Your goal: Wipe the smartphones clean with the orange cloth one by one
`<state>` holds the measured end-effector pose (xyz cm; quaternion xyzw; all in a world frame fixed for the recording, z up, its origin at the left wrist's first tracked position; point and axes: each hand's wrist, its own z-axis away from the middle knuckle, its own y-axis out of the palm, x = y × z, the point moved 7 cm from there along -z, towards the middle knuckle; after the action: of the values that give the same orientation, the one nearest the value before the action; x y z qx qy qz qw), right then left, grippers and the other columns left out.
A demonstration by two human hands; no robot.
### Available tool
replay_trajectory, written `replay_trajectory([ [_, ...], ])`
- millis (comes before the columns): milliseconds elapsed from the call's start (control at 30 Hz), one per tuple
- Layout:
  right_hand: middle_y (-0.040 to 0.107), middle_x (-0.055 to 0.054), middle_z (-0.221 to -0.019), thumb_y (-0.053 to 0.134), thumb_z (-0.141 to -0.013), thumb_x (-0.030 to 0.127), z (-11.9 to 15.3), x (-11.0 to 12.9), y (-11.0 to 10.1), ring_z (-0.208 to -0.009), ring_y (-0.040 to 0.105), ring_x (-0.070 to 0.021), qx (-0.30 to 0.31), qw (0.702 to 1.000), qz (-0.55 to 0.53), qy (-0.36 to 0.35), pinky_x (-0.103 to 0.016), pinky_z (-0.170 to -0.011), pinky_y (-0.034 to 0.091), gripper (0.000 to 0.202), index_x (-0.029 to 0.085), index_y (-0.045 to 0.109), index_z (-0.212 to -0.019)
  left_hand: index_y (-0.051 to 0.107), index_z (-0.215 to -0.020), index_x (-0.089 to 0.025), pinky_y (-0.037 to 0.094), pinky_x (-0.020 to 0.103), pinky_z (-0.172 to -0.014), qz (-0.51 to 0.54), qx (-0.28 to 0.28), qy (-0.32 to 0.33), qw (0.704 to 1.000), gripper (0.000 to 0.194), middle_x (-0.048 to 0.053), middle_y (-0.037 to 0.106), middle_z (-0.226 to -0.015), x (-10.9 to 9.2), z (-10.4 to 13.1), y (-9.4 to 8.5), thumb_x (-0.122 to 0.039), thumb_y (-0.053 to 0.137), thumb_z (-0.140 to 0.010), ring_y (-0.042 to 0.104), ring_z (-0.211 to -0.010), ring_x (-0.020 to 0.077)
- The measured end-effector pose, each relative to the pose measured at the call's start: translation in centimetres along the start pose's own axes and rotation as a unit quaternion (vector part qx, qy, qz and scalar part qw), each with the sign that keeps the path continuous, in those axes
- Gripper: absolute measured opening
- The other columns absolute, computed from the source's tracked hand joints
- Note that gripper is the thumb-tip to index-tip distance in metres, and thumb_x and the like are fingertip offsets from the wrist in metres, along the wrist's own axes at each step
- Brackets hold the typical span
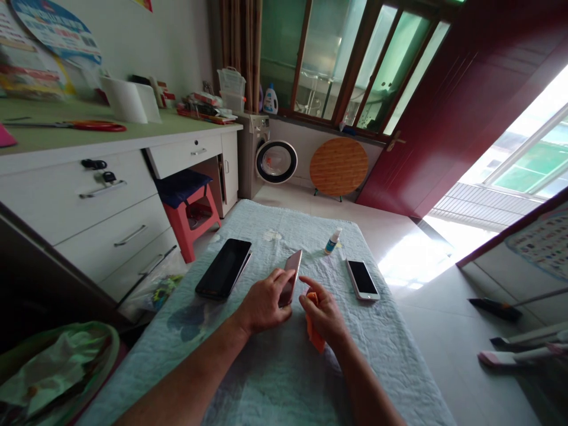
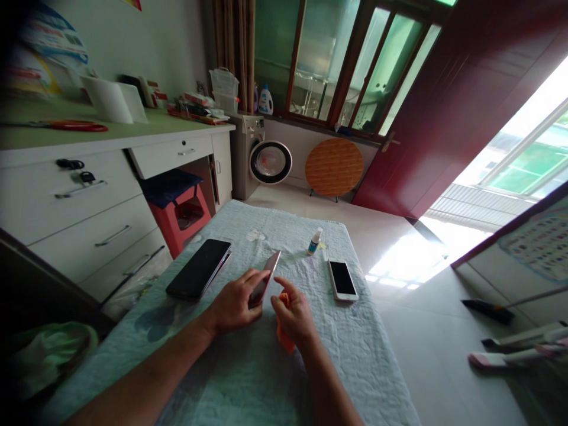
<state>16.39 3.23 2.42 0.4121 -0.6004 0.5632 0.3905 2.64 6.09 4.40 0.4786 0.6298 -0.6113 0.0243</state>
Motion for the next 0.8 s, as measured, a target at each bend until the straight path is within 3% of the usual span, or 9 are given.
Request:
replay_trajectory([
  [167, 0.042, 0.005, -0.056, 0.042, -0.086, 0.036, 0.2, -0.5, -1.7, -0.052, 0.042, -0.0112, -0.061, 0.997, 0.036, -0.008, -0.023, -0.053, 0.035, 0.039, 0.015, 0.064, -0.11, 0.031, -0.14, -0.024, 0.046, 0.035, -0.095, -0.006, -0.047, -0.034, 0.998, 0.075, 0.007, 0.055, -0.124, 0.7, -0.2, -0.6, -0.01, 0.05, -0.069, 0.057, -0.108, 0.024],
  [300, 0.055, 0.0, -0.068, 0.037, -0.084, 0.03, 0.2, -1.0, -3.2, -0.063, 0.051, -0.0143, -0.111, 0.99, 0.087, -0.021, -0.025, -0.062, 0.04, 0.04, 0.015, 0.064, -0.109, 0.033, -0.14, -0.019, 0.047, 0.035, -0.093, -0.003, -0.076, -0.084, 0.994, 0.072, 0.01, 0.057, -0.126, 1.7, -0.3, -0.7, -0.01, 0.049, -0.07, 0.06, -0.104, 0.0242],
  [433, 0.063, -0.005, -0.088, 0.04, -0.079, 0.021, 0.0, -1.0, -3.1, -0.081, 0.056, -0.0177, -0.106, 0.97, 0.217, -0.014, -0.028, -0.076, 0.041, 0.037, 0.016, 0.063, -0.108, 0.032, -0.14, -0.018, 0.049, 0.035, -0.086, 0.032, -0.085, -0.148, 0.985, 0.07, 0.009, 0.064, -0.114, 2.8, -0.2, -0.6, -0.011, 0.049, -0.072, 0.065, -0.084, 0.0214],
  [533, 0.061, -0.009, -0.1, 0.046, -0.077, 0.019, 0.1, -0.9, -2.9, -0.096, 0.053, -0.0234, -0.097, 0.933, 0.346, 0.001, -0.036, -0.087, 0.037, 0.033, 0.019, 0.066, -0.103, 0.031, -0.14, -0.019, 0.05, 0.033, -0.079, 0.111, -0.085, -0.191, 0.972, 0.068, 0.006, 0.066, -0.099, 3.7, -0.1, -0.2, -0.012, 0.049, -0.074, 0.064, -0.073, 0.0179],
  [633, 0.055, -0.011, -0.118, 0.052, -0.075, 0.018, 0.5, -0.1, -3.3, -0.113, 0.044, -0.0288, -0.146, 0.9, 0.41, -0.014, -0.045, -0.096, 0.029, 0.035, 0.022, 0.065, -0.107, 0.026, -0.141, -0.019, 0.051, 0.027, -0.063, 0.257, -0.074, -0.254, 0.929, 0.068, 0.004, 0.064, -0.096, 4.6, 0.1, 0.9, -0.014, 0.048, -0.077, 0.059, -0.057, 0.012],
  [800, 0.057, -0.008, -0.119, 0.051, -0.083, 0.024, 0.8, 1.1, -2.7, -0.115, 0.042, -0.0271, -0.153, 0.912, 0.375, -0.069, -0.042, -0.097, 0.027, 0.027, 0.023, 0.065, -0.107, 0.023, -0.141, -0.018, 0.048, 0.023, -0.051, 0.451, -0.036, -0.324, 0.831, 0.067, 0.006, 0.062, -0.098, 4.4, 0.5, 2.6, -0.018, 0.051, -0.08, 0.062, -0.056, 0.0122],
])
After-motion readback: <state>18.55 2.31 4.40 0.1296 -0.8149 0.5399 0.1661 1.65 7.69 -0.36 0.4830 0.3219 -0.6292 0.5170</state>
